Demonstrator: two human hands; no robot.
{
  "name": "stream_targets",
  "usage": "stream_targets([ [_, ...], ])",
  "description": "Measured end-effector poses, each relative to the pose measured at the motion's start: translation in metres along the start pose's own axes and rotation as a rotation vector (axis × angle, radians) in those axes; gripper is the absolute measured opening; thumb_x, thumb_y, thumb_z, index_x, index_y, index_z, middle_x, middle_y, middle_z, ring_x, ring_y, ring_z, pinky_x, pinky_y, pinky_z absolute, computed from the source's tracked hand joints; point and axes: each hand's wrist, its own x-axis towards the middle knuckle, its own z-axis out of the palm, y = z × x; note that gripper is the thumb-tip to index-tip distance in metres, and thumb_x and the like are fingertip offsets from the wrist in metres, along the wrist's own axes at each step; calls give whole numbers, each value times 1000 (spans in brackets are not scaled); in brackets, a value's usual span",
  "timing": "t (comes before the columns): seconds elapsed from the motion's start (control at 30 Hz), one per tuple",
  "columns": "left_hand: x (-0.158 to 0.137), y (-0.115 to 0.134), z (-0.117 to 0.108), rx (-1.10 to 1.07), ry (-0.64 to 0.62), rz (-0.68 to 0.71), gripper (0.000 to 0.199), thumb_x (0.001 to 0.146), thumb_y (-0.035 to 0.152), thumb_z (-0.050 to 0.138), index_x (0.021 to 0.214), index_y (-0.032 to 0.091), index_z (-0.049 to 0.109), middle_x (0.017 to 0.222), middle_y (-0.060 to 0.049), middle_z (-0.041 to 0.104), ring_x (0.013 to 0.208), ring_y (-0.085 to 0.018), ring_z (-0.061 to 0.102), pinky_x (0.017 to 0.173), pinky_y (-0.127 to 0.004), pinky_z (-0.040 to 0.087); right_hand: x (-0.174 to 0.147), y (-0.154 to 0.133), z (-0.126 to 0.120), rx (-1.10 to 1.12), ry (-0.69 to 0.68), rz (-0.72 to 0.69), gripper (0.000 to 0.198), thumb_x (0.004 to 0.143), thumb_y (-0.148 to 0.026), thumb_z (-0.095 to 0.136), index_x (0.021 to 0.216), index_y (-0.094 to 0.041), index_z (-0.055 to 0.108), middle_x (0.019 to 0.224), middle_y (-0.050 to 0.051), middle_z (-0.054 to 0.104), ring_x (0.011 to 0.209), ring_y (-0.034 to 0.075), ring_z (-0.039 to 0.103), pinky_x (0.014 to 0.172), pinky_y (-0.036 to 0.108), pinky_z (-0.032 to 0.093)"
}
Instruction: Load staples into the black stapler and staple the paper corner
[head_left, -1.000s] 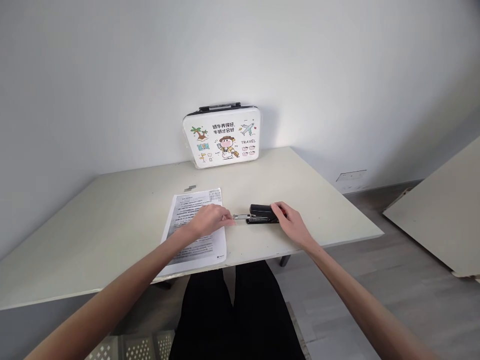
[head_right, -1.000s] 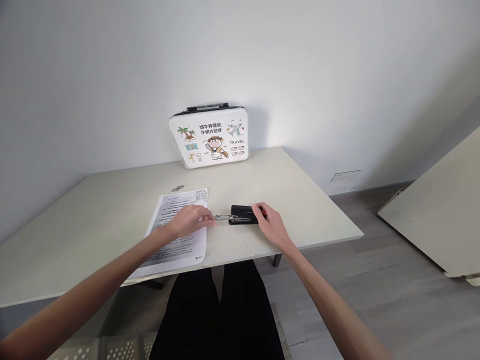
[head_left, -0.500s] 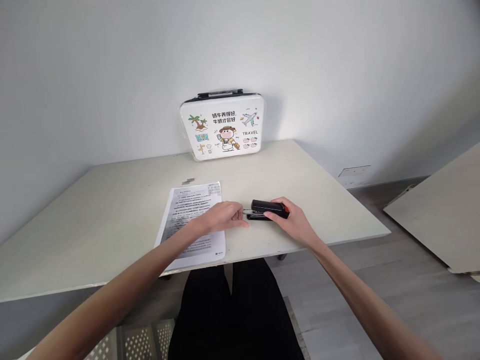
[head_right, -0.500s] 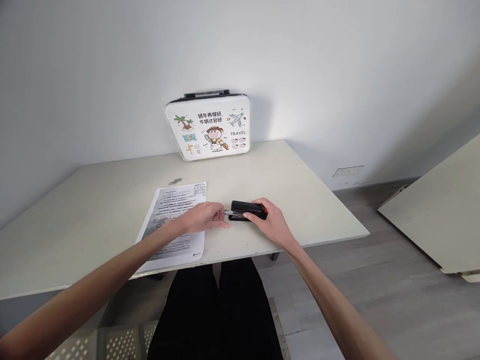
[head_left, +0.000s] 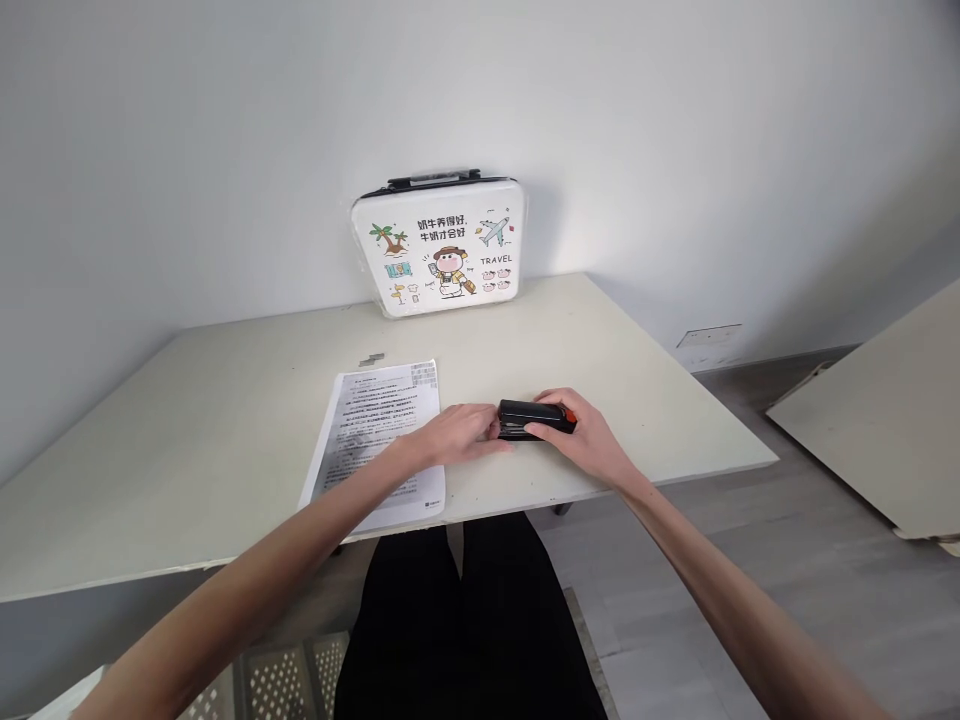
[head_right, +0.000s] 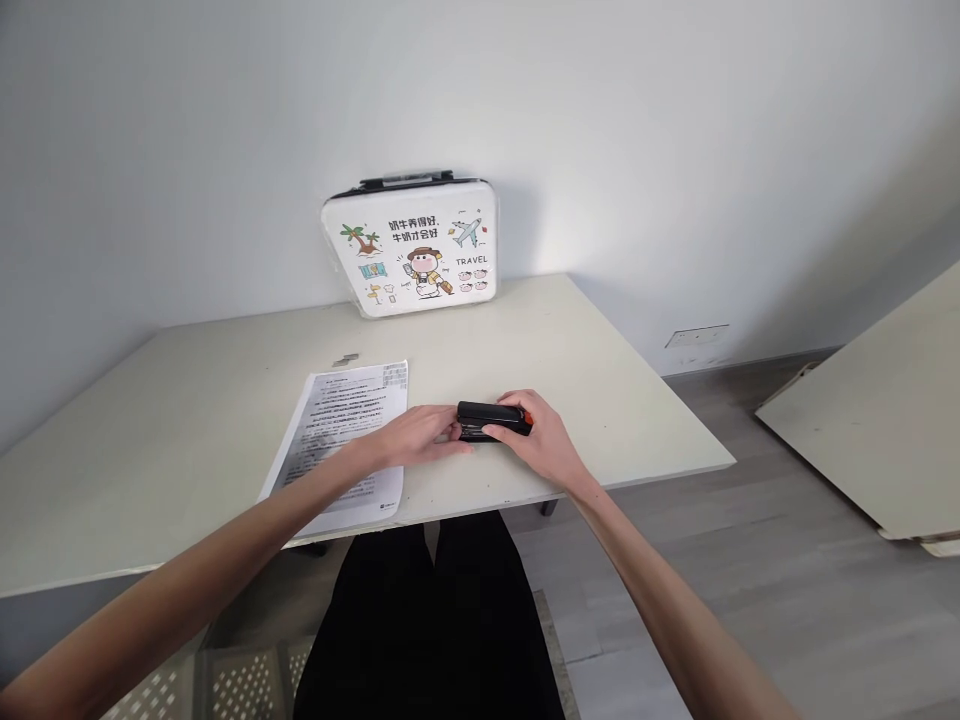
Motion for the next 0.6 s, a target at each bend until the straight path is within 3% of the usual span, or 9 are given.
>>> stream_targets([
  [0.17, -14, -14, -5, 11, 73, -4, 31, 97, 53, 62, 93, 22, 59, 91, -2, 69, 78, -20, 65, 67, -31, 44, -2, -1, 2, 15, 23, 73, 30, 86, -51, 75, 103, -28, 69, 112, 5, 75, 101, 26, 68, 89, 40, 51],
  [0.23, -25, -35, -11, 60, 161, -56, 34, 97, 56, 61, 94, 23, 61, 93, -2, 69, 82, -20, 65, 71, -32, 46, -3, -2, 3, 21, 21, 88, 31, 85, -52, 75, 104, -28, 69, 111, 5, 76, 99, 26, 68, 87, 39, 52],
  [0.4, -54, -103, -27, 259, 486, -388, 27, 102, 45, 49, 99, 21, 62, 103, -10, 66, 98, -28, 63, 86, -41, 50, -5, -4, 4, 39, -5, 105, 33, 86, -55, 74, 103, -28, 70, 111, 5, 76, 99, 27, 69, 83, 39, 54],
  [0.6, -52, -146, -34, 314, 565, -490, 28, 99, 39, 52, 114, 19, 63, 120, -17, 58, 120, -38, 51, 108, -55, 39, -5, -8, 6, 12, -3, 100, 32, 86, -56, 73, 103, -29, 69, 110, 5, 77, 98, 27, 69, 84, 39, 54],
])
